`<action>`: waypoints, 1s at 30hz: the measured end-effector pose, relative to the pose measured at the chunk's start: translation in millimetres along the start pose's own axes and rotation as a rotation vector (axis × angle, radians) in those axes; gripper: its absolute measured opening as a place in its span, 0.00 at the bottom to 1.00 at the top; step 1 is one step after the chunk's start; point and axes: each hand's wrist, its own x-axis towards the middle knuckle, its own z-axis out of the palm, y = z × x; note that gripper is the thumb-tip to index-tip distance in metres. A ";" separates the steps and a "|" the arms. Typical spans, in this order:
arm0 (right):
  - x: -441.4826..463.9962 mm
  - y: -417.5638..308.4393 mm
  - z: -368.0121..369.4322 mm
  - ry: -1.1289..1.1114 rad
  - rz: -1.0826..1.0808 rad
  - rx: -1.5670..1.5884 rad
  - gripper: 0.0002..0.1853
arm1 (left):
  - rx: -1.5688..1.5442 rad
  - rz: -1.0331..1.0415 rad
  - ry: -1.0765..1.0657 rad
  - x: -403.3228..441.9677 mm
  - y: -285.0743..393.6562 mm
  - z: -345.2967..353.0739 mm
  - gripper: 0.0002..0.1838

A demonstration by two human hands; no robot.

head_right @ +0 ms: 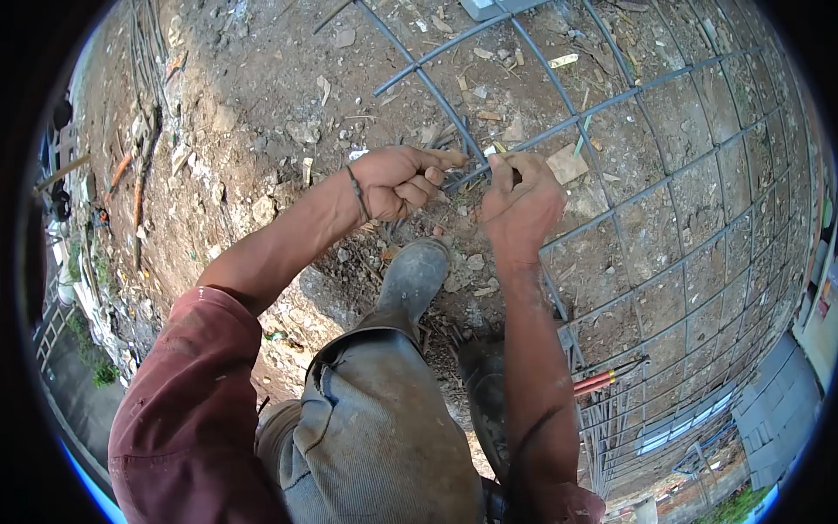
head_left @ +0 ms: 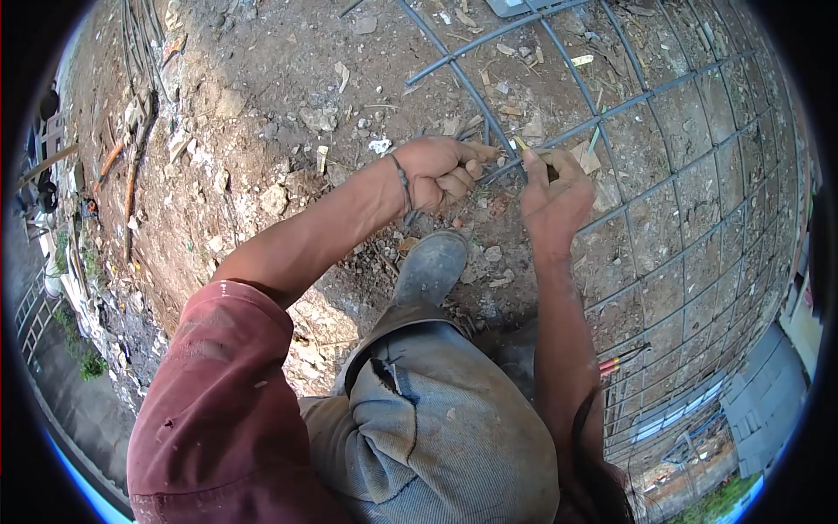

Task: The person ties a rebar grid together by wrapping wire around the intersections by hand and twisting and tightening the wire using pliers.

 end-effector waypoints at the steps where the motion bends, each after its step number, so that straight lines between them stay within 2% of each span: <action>1: -0.6 -2.0 1.9 0.009 0.037 0.000 0.05 | 0.034 -0.008 0.016 4.2 2.8 -0.9 0.19; 4: -4.9 -9.4 -1.4 0.028 -0.042 0.082 0.04 | 0.078 -0.107 -0.103 11.7 6.7 -5.4 0.18; 8: -16.2 -10.7 -9.0 -0.010 0.026 0.180 0.03 | 0.217 -0.108 -0.081 10.9 19.2 0.9 0.17; 10: -24.2 -2.9 -19.3 -0.055 -0.183 0.091 0.04 | 0.129 -0.184 -0.156 9.3 28.6 -0.4 0.17; 11: -23.7 3.5 -24.5 -0.053 -0.183 0.094 0.04 | 0.131 -0.183 -0.154 11.0 29.2 -0.1 0.17; 13: -22.3 16.6 -30.0 -0.177 -0.581 -0.087 0.11 | 0.015 -0.212 -0.136 10.9 28.2 4.2 0.17; 14: -24.4 21.7 -24.4 -0.175 -0.580 -0.083 0.11 | 0.017 -0.211 -0.133 9.1 27.6 8.7 0.17; 16: -33.7 37.4 -12.7 -0.181 -0.748 -0.322 0.16 | -0.023 -0.153 -0.031 6.2 20.6 18.6 0.17; 19: -47.7 37.8 1.8 -0.151 -0.705 -0.453 0.17 | -0.097 -0.125 -0.079 6.3 10.2 14.4 0.17; 26: -41.2 32.4 2.9 -0.100 -0.589 -0.413 0.18 | -0.100 -0.083 -0.052 7.2 3.9 14.5 0.18; 28: -34.7 26.3 8.9 -0.005 -0.321 -0.288 0.17 | -0.082 -0.083 -0.081 8.2 3.1 11.4 0.19; 29: -30.0 21.9 12.1 -0.005 -0.325 -0.282 0.17 | -0.083 -0.076 -0.077 7.6 3.2 11.2 0.19; 30: -24.9 16.3 14.7 -0.005 -0.136 -0.313 0.17 | -0.069 -0.071 -0.061 6.9 2.4 11.7 0.19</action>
